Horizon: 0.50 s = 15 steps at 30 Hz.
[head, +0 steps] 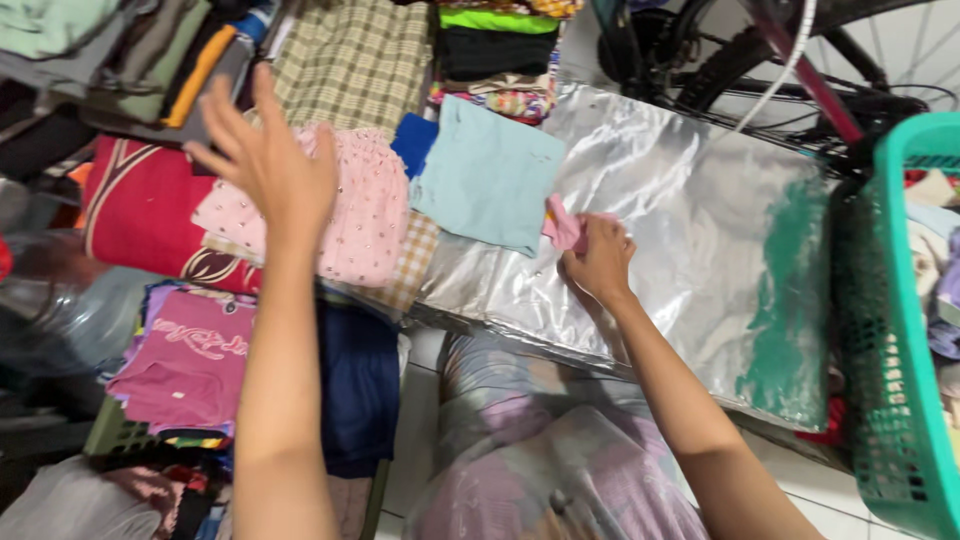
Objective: The person folds various garments one by one on a foil-covered surface, including checkered shorts, a pink skirt, a beige top, purple pants, an orange floral top, and a blue shirt. Each item is smoothed, folded, and stacked on the left side of the workspace.
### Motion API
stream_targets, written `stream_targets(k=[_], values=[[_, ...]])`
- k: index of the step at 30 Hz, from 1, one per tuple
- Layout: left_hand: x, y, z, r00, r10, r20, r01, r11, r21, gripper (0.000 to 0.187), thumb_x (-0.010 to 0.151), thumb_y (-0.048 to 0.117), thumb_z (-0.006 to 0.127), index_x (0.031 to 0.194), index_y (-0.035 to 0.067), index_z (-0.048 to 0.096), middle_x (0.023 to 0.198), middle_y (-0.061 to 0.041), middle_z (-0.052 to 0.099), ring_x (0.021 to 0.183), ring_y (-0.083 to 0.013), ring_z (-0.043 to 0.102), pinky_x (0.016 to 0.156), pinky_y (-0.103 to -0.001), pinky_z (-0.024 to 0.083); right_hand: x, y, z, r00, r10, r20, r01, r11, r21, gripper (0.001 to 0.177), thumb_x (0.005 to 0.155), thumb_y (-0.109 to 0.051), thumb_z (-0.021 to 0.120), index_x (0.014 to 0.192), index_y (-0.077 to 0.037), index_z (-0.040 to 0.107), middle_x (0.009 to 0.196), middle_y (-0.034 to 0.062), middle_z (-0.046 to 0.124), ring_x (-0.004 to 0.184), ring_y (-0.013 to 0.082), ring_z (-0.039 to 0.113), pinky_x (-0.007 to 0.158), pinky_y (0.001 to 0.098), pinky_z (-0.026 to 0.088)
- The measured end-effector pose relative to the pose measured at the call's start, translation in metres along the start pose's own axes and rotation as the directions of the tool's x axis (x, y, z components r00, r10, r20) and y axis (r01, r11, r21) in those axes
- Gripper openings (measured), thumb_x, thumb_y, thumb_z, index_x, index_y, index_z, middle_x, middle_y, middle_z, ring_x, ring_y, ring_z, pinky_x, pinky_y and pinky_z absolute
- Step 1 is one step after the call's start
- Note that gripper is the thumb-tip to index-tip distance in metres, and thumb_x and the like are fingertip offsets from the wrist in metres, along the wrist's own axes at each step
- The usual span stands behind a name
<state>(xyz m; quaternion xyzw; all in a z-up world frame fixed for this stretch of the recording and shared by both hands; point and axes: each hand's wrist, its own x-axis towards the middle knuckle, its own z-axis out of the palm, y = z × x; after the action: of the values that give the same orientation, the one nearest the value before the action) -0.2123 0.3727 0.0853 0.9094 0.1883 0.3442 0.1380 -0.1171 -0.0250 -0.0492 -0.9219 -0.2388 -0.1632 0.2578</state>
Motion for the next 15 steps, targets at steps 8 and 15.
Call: stream_targets(k=[8, 15], values=[[-0.109, 0.159, 0.072, 0.443, 0.680, 0.584, -0.033, 0.663, -0.748, 0.087, 0.078, 0.046, 0.082, 0.151, 0.015, 0.047, 0.143, -0.018, 0.053, 0.134, -0.0368, 0.051, 0.112, -0.044, 0.042, -0.050, 0.005, -0.038, 0.826, -0.165, 0.540, -0.331, 0.632, 0.700, 0.015, 0.096, -0.012, 0.077, 0.099, -0.002, 0.067, 0.081, 0.0029, 0.058, 0.077, 0.0086, 0.055, 0.071, 0.0275, 0.051], [-0.125, 0.194, 0.096, 0.378, 0.690, 0.617, -0.033, 0.676, -0.736, 0.091, 0.075, 0.044, 0.081, 0.152, 0.015, 0.043, 0.144, -0.020, 0.049, 0.134, -0.0386, 0.048, 0.109, -0.044, 0.040, -0.095, 0.045, -0.129, 0.877, 0.325, 0.354, -0.481, 0.557, 0.678, 0.033, 0.088, -0.005, 0.070, 0.119, -0.006, 0.060, 0.099, 0.0002, 0.067, 0.081, 0.0073, 0.066, 0.066, 0.0234, 0.054]])
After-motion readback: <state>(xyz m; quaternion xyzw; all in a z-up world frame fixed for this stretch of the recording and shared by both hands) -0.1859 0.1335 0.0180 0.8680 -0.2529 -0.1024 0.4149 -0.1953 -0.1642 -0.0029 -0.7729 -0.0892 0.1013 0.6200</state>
